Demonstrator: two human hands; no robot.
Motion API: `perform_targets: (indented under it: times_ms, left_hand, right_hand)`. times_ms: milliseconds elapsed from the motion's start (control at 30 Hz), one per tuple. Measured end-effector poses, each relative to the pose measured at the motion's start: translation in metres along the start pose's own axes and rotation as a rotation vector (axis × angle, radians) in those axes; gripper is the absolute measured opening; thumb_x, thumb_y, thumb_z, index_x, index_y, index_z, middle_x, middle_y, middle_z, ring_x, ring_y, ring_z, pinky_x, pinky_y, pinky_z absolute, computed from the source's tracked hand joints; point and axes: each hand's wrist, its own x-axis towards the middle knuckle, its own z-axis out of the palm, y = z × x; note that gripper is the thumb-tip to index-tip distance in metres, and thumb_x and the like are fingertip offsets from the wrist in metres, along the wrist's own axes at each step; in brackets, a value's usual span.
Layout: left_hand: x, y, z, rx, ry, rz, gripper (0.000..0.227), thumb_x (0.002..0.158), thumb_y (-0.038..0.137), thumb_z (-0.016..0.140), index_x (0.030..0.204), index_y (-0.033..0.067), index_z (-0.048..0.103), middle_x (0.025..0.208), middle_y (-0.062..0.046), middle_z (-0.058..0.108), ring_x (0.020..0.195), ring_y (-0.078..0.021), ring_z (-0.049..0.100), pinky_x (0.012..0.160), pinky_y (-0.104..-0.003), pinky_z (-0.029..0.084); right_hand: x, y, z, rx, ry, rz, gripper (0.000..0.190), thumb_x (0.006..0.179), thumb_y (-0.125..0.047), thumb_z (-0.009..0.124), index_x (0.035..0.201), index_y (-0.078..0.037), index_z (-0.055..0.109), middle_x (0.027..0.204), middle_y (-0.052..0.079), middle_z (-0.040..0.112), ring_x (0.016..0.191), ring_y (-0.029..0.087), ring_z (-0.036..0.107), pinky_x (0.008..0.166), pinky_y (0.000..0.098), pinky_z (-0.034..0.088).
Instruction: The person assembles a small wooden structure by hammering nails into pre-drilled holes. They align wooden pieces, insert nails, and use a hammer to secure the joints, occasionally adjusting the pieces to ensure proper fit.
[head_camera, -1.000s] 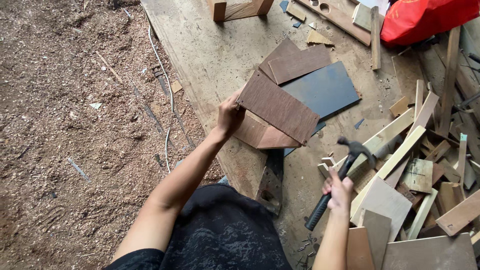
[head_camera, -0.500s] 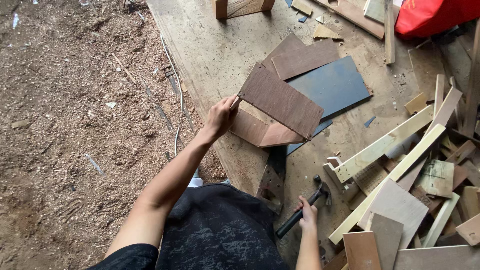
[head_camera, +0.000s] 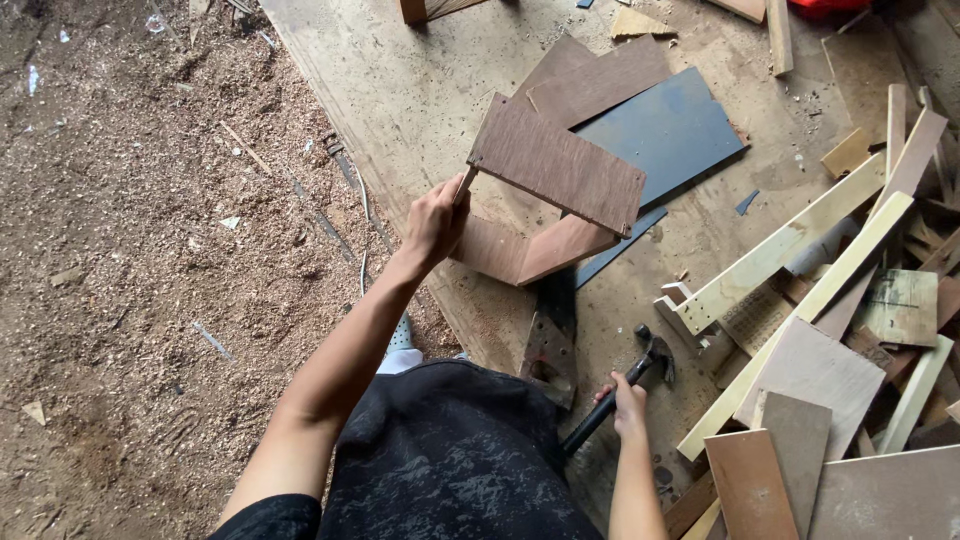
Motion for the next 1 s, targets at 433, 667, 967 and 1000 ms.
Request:
perform_targets:
  times_ms: [433, 667, 967, 1000]
  left_hand:
    - [0.015, 0.025, -0.020, 0.095, -0.178, -0.096, 0.024, 0.105, 0.014, 0.051, 0.103, -0.0059, 0.064, 0.079, -0.018, 0.069, 0.044, -0.0140, 0.051, 0.033, -0.031, 0.040]
    - [0.006, 0.082, -0.020, 0.104, -0.235, -0.103, 0.023, 0.092, 0.016, 0.063, 0.101, -0.0054, 0.059, 0.079, -0.015, 0.063, 0.052, -0.0183, 0.055, 0.037, -0.032, 0.045]
    - [0.002, 0.165, -0.044, 0.028, -0.333, 0.065, 0.074, 0.075, 0.047, 0.077, 0.127, -0.0017, 0.059, 0.105, -0.024, 0.064, 0.085, -0.0368, 0.069, 0.069, -0.048, 0.060]
    - [0.001, 0.158, -0.050, -0.037, -0.329, 0.078, 0.069, 0.084, 0.048, 0.073, 0.131, 0.0001, 0.058, 0.115, -0.023, 0.063, 0.098, -0.0360, 0.066, 0.080, -0.050, 0.058]
  right_hand:
    - [0.005, -0.035, -0.013, -1.049, 0.191, -0.285, 0.048, 0.095, -0.044, 0.066, 0.104, 0.002, 0.074, 0.099, 0.021, 0.076, 0.091, 0.035, 0.072, 0.081, 0.0469, 0.058]
    - [-0.059, -0.105, 0.105, -0.308, -0.013, -0.814, 0.080, 0.084, -0.051, 0.074, 0.139, -0.003, 0.043, 0.133, 0.018, 0.057, 0.118, 0.030, 0.065, 0.099, 0.0492, 0.053]
    - [-0.064, -0.159, 0.200, -0.113, -0.090, -0.835, 0.050, 0.109, -0.027, 0.075, 0.073, 0.005, 0.062, 0.070, 0.015, 0.059, 0.057, 0.017, 0.044, 0.054, 0.0329, 0.035]
    - [-0.055, -0.164, 0.196, -0.008, -0.116, -0.879, 0.051, 0.107, -0.024, 0.076, 0.067, 0.000, 0.054, 0.065, 0.012, 0.056, 0.054, 0.016, 0.043, 0.051, 0.0321, 0.033]
